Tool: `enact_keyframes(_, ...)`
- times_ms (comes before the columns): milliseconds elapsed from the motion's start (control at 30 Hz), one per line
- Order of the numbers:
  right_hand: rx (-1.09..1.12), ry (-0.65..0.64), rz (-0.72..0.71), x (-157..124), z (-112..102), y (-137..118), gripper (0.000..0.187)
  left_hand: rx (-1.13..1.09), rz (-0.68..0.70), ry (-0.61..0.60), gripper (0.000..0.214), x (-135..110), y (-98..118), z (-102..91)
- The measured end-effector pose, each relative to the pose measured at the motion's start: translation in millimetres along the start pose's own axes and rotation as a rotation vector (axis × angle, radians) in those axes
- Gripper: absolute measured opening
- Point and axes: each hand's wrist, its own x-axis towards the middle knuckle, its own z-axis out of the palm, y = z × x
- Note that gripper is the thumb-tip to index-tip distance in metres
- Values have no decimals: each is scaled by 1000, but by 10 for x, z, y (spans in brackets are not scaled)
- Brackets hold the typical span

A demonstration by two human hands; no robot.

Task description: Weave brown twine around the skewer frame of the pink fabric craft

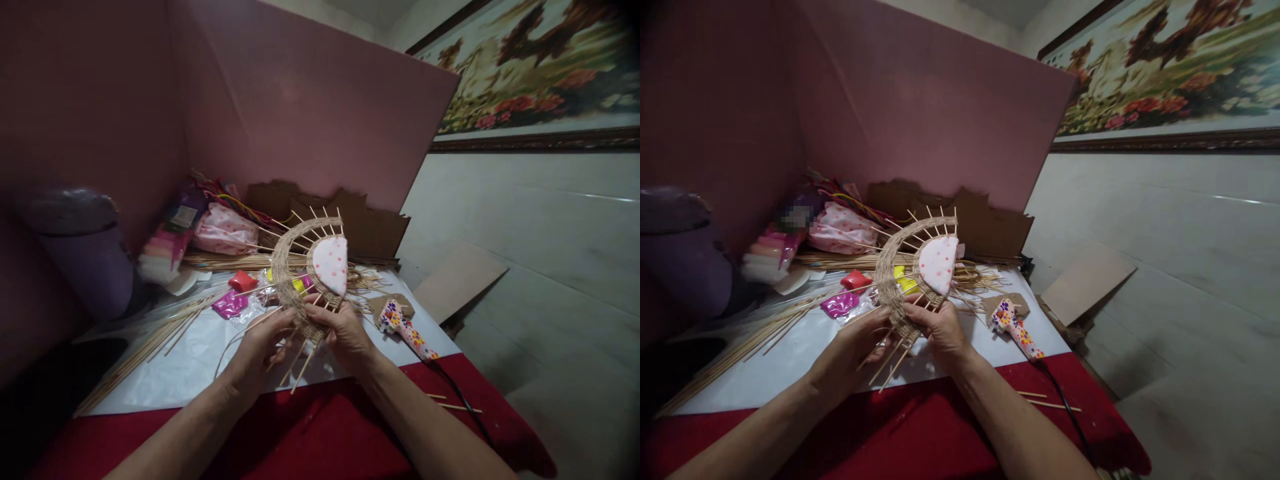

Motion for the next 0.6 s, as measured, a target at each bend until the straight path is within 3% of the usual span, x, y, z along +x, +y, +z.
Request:
enact_keyframes(333, -4, 8, -16, 16, -26, -12, 20, -1, -71, 53, 22, -4, -2, -32)
enact_keyframes(600, -11, -6, -7, -3, -5, -1, 21, 22, -41, 61, 26, 16, -5, -20)
